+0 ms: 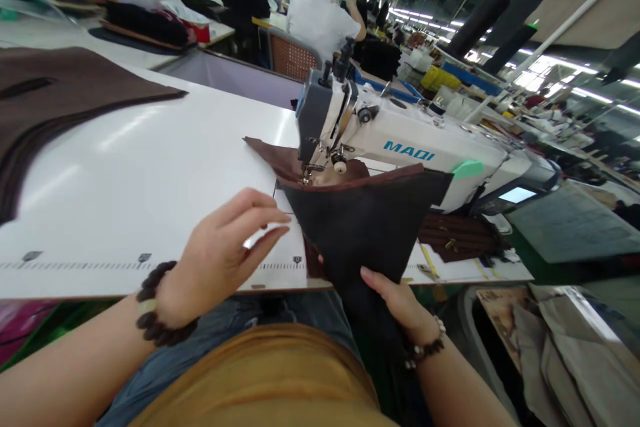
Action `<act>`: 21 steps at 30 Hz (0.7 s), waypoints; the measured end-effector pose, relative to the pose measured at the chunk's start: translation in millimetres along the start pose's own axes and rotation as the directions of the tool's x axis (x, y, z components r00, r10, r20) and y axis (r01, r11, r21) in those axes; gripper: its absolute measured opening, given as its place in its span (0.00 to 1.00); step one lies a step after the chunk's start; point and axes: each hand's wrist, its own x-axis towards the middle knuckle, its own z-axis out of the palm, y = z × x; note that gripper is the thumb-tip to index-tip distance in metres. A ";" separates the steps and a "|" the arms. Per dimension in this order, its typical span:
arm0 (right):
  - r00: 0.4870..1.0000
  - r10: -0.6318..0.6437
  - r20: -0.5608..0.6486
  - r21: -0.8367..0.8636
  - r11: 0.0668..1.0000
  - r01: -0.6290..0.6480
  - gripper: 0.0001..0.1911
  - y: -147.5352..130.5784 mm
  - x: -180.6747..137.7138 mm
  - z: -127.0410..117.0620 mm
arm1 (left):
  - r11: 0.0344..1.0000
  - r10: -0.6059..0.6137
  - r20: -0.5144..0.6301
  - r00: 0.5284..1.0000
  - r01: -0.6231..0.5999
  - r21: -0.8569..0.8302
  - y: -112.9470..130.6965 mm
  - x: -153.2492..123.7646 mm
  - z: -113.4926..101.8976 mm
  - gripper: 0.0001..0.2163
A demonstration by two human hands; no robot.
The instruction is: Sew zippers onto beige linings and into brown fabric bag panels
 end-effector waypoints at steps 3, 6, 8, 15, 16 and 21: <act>0.998 0.020 -0.052 -0.008 1.000 -0.021 0.36 -6.9 -2.1 -0.1 | 0.989 0.138 0.212 0.967 -0.147 0.026 -0.4 -25.0 19.5 0.09; 1.000 0.009 -0.024 -0.086 0.996 -0.011 0.37 -15.6 -1.9 0.4 | 0.961 0.237 0.223 0.946 -0.262 0.087 6.7 -35.8 36.3 0.12; 1.000 0.025 0.002 -0.134 0.991 -0.025 0.38 -17.5 -0.2 -2.2 | 0.949 0.276 0.185 0.943 -0.297 0.103 11.1 -35.4 40.7 0.14; 0.994 0.081 0.075 -0.271 0.961 -0.058 0.42 -3.8 9.1 -22.6 | 0.948 0.298 0.148 0.943 -0.311 0.073 11.8 -33.1 36.2 0.16; 0.991 0.097 0.087 -0.298 0.952 -0.067 0.43 -3.9 10.8 -24.8 | 0.949 0.297 0.148 0.943 -0.309 0.067 11.3 -33.6 36.1 0.16; 0.980 0.116 0.159 -0.478 0.878 -0.026 0.44 -19.7 18.0 -27.7 | 0.958 0.268 0.177 0.947 -0.281 0.053 12.5 -36.9 44.1 0.17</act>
